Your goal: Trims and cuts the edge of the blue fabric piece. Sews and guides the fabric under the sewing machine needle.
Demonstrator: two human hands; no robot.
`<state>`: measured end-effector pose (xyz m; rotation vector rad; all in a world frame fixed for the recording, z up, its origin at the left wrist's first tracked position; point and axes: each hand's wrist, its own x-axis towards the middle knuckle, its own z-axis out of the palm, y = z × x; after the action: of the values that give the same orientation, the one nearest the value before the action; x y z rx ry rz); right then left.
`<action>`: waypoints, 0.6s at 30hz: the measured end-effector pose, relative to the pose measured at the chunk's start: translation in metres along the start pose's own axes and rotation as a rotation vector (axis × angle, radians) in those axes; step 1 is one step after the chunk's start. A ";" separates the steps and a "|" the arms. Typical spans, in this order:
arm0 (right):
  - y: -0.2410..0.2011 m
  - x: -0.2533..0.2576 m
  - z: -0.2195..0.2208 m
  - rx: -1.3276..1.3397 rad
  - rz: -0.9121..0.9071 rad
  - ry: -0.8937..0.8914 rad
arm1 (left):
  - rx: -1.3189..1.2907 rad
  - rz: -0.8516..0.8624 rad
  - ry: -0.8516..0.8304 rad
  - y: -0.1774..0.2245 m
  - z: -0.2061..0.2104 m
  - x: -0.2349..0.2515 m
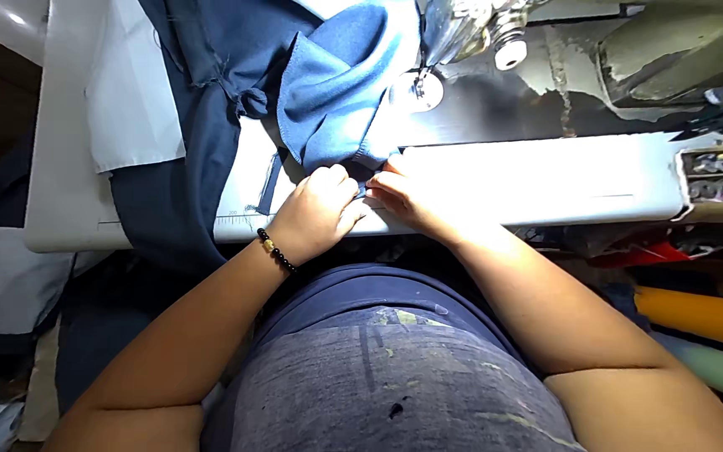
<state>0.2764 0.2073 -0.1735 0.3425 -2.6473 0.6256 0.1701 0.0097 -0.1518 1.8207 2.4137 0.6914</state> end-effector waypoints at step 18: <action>0.010 0.008 -0.007 0.010 0.085 -0.008 | 0.032 -0.182 -0.064 0.009 -0.011 0.018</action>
<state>0.2684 0.2180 -0.1682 0.2369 -2.6792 0.6657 0.1690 0.0247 -0.1346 1.5809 2.5210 0.5734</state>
